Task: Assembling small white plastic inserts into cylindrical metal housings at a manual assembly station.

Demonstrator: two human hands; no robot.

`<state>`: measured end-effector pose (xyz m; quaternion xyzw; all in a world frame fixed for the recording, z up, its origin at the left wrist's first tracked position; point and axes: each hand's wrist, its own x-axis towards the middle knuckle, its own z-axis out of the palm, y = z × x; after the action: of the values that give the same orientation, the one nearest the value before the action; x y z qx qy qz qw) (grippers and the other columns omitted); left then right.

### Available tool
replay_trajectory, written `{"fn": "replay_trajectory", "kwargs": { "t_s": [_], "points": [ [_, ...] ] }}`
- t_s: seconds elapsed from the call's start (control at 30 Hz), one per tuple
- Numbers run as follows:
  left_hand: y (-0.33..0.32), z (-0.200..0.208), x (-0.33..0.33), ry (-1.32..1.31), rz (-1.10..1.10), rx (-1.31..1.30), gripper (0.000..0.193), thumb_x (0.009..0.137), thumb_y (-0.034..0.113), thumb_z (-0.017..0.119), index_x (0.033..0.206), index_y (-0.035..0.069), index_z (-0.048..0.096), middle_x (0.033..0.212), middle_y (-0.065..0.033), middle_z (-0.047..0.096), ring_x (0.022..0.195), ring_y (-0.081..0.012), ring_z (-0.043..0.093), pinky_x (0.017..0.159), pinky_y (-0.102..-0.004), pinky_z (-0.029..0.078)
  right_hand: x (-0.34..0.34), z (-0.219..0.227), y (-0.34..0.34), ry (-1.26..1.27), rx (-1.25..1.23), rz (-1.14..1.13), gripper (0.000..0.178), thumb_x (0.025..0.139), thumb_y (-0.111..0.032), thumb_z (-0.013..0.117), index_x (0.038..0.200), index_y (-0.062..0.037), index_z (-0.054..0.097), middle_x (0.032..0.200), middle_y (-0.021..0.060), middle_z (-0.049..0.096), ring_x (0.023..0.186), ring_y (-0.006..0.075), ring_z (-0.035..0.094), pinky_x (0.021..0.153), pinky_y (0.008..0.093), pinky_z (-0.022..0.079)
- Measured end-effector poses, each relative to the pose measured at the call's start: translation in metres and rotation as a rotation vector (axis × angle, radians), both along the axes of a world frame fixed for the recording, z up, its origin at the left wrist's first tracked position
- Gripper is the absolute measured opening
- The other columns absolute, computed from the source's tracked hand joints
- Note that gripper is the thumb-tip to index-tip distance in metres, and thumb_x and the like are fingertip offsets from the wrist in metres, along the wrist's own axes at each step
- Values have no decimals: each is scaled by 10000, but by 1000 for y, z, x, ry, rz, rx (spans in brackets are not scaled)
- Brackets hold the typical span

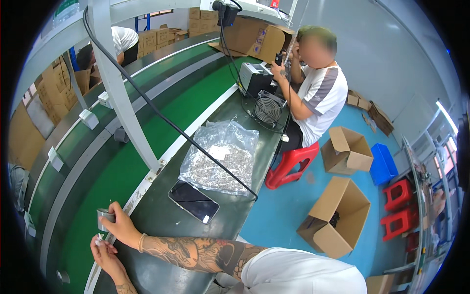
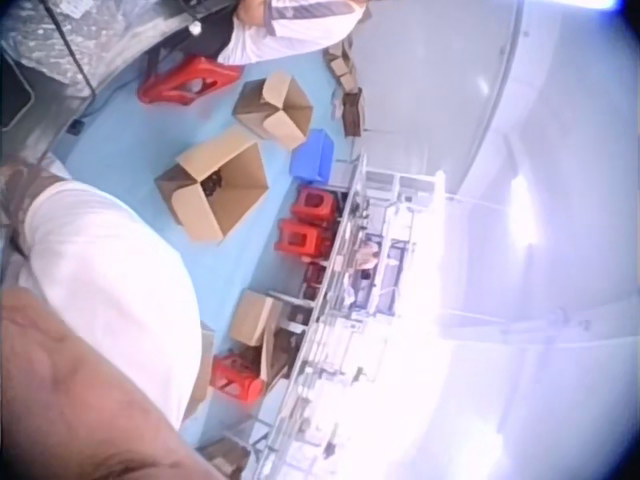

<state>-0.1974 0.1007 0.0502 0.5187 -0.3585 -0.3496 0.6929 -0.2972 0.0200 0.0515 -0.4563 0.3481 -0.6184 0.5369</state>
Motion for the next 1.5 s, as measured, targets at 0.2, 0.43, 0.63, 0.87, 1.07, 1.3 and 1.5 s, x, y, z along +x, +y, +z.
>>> {"fn": "replay_trajectory", "kwargs": {
  "t_s": [0.2,0.43,0.63,0.87,1.07,1.3,1.5],
  "points": [
    [2,-4,21,154,39,-20,306,1022,255,472,1211,17,509,855,-18,535,722,-88,509,598,-211,416,2,13,1,94,-109,125,320,875,-186,650,923,-37,372,709,122,449,619,248,473,577,390,408],
    [-2,-5,6,11,-38,-2,387,986,139,546,1321,-25,441,1003,-51,592,825,-89,555,734,-227,464,2,1,1,89,-68,143,281,910,-211,609,915,-38,388,685,119,450,586,239,476,551,392,408],
    [0,-7,12,13,-44,21,407,984,130,544,1344,-29,437,1141,-83,588,955,-119,576,854,-256,484,-4,15,7,41,-52,202,267,933,-210,563,1102,-21,477,791,180,583,697,290,617,607,395,472],
    [1,-10,22,39,-118,-13,359,999,114,514,1320,-40,461,1192,-104,574,1033,-157,577,921,-316,475,-10,21,1,115,-86,254,272,941,-215,537,1086,14,563,919,212,650,785,333,637,714,394,485],
    [0,-15,21,31,-100,-82,348,1006,128,510,1311,-36,478,1212,-102,562,1047,-165,574,911,-345,480,-8,16,-2,-70,-78,226,291,939,-219,521,1044,39,605,897,215,658,817,313,639,731,361,483],
    [7,-14,20,-327,-67,32,348,1009,135,499,1296,-61,500,1225,-49,536,982,-123,541,865,-280,461,-11,19,7,58,-67,278,357,934,-272,524,997,64,627,857,227,659,775,313,644,700,375,485],
    [9,-8,20,-473,86,-2,345,1017,153,493,1257,-93,515,1324,-82,504,1083,-151,536,911,-284,461,-8,23,3,38,-75,235,386,941,-305,514,960,61,634,763,205,645,702,304,633,661,382,479]
  ]
}}
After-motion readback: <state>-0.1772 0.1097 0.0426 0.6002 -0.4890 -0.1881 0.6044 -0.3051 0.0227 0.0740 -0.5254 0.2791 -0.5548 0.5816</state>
